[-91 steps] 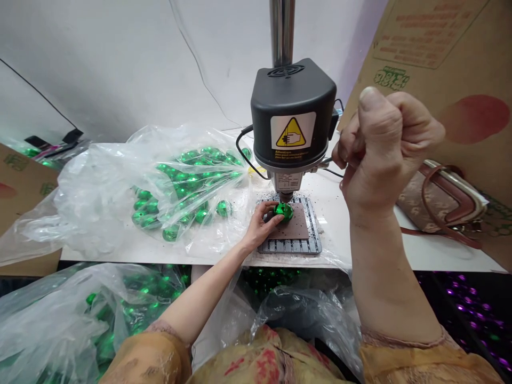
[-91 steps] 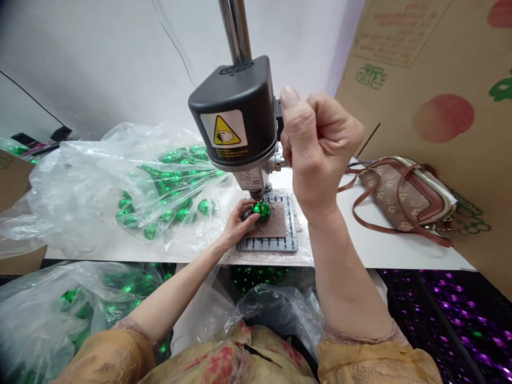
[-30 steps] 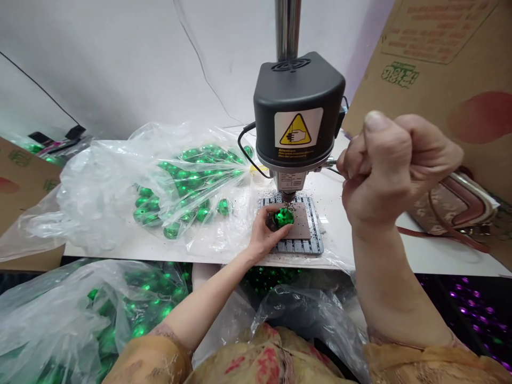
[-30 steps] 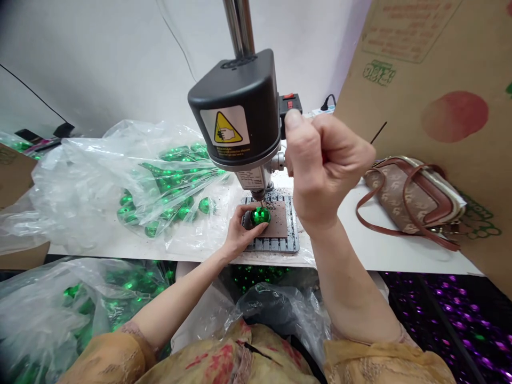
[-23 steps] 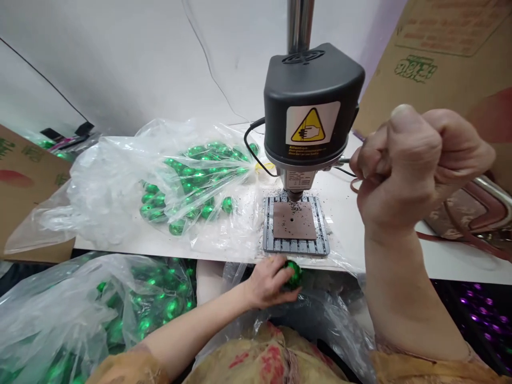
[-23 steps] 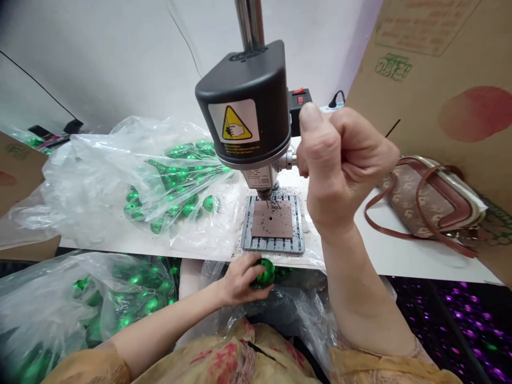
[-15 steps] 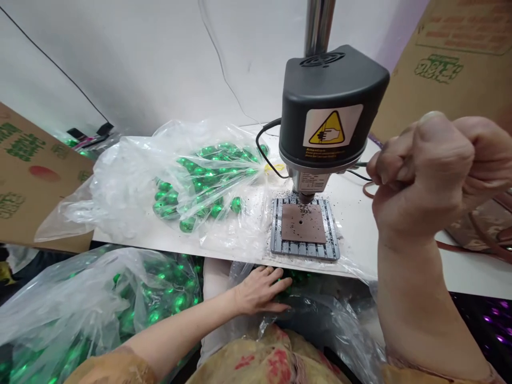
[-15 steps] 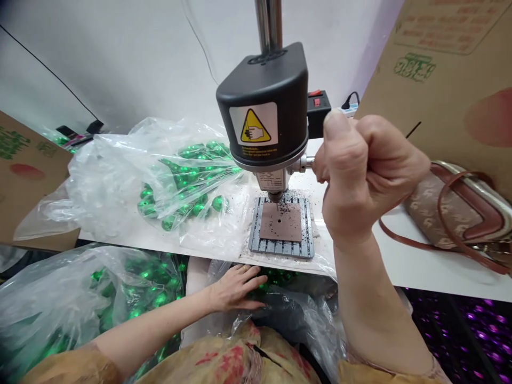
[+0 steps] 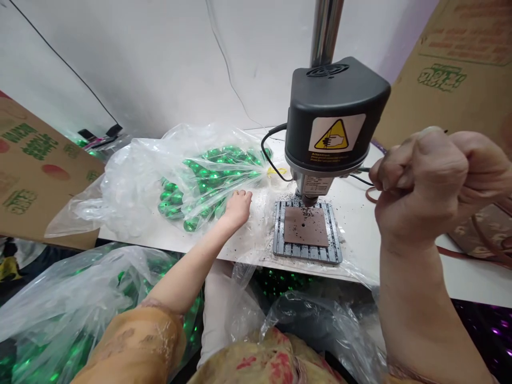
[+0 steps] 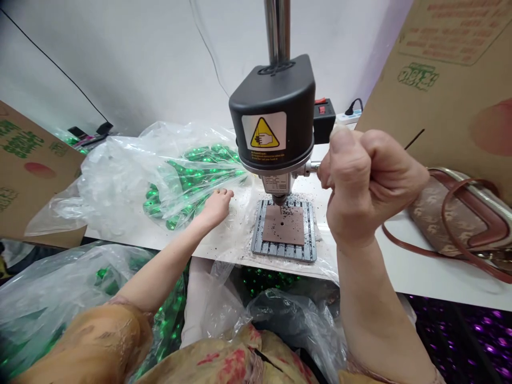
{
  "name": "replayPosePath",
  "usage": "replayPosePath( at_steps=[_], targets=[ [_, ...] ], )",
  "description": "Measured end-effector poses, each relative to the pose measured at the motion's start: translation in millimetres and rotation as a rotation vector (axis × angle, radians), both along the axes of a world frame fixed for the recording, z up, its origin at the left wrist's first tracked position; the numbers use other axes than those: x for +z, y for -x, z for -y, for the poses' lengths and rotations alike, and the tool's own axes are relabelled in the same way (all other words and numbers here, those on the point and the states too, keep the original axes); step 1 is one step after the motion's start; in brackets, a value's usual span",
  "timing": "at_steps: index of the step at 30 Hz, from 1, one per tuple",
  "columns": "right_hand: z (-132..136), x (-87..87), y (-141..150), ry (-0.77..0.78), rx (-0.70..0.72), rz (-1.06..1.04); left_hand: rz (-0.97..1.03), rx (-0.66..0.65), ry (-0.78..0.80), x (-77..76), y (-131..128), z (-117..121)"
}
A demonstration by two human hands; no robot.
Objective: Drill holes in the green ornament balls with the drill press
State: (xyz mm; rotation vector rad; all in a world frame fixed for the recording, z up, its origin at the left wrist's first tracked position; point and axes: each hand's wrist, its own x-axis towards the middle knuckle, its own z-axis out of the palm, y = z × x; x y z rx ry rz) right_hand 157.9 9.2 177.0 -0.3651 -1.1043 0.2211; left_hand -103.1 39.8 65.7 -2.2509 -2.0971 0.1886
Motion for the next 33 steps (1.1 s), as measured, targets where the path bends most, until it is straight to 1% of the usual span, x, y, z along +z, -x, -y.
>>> replayPosePath(
  at_steps=[2,6,9,11,15,17,20,22,24,25,27,28,29,31,33],
  targets=[
    [1,-0.4,1,-0.006,-0.015,0.003,-0.078,0.026,0.05,-0.5,8,-4],
    [2,-0.8,1,-0.018,-0.022,0.002,-0.116,0.022,0.063,-5.2,15,-3],
    [2,-1.2,0,-0.002,-0.014,0.018,-0.11,-0.006,0.055,-4.2,18,-2],
    [2,-1.9,0,-0.01,-0.01,0.03,-0.048,-0.078,0.039,-2.5,19,-1],
    [-1,-3.5,-1,-0.06,-0.015,0.037,0.219,-0.263,-0.029,-3.4,13,5],
    [-1,-3.8,0,-0.066,-0.009,0.03,0.275,-0.272,-0.005,-7.1,8,8],
    [0,-3.3,1,-0.064,0.012,0.022,0.285,-0.222,0.079,-15.6,1,13],
    [2,-2.9,1,-0.05,0.01,0.023,0.357,-0.244,0.081,-21.7,1,17],
    [4,-2.8,2,-0.024,-0.001,0.024,0.499,-0.288,0.041,-25.8,4,20],
    [5,-2.8,2,-0.015,-0.004,0.023,0.599,-0.286,0.005,-26.6,5,22],
    [6,-2.9,3,-0.017,0.002,0.027,0.864,-0.227,-0.066,-25.3,5,22],
    [7,-2.9,3,-0.021,0.006,0.024,1.025,-0.186,-0.077,-23.6,2,22],
    [7,-2.8,3,-0.022,0.009,0.018,1.193,-0.148,-0.062,-21.6,-2,22],
    [7,-2.4,4,-0.016,0.012,0.005,1.49,-0.108,0.022,-18.3,-15,20],
    [8,-1.7,4,-0.013,0.013,-0.001,1.663,-0.106,0.09,-18.4,-33,20]
  ],
)
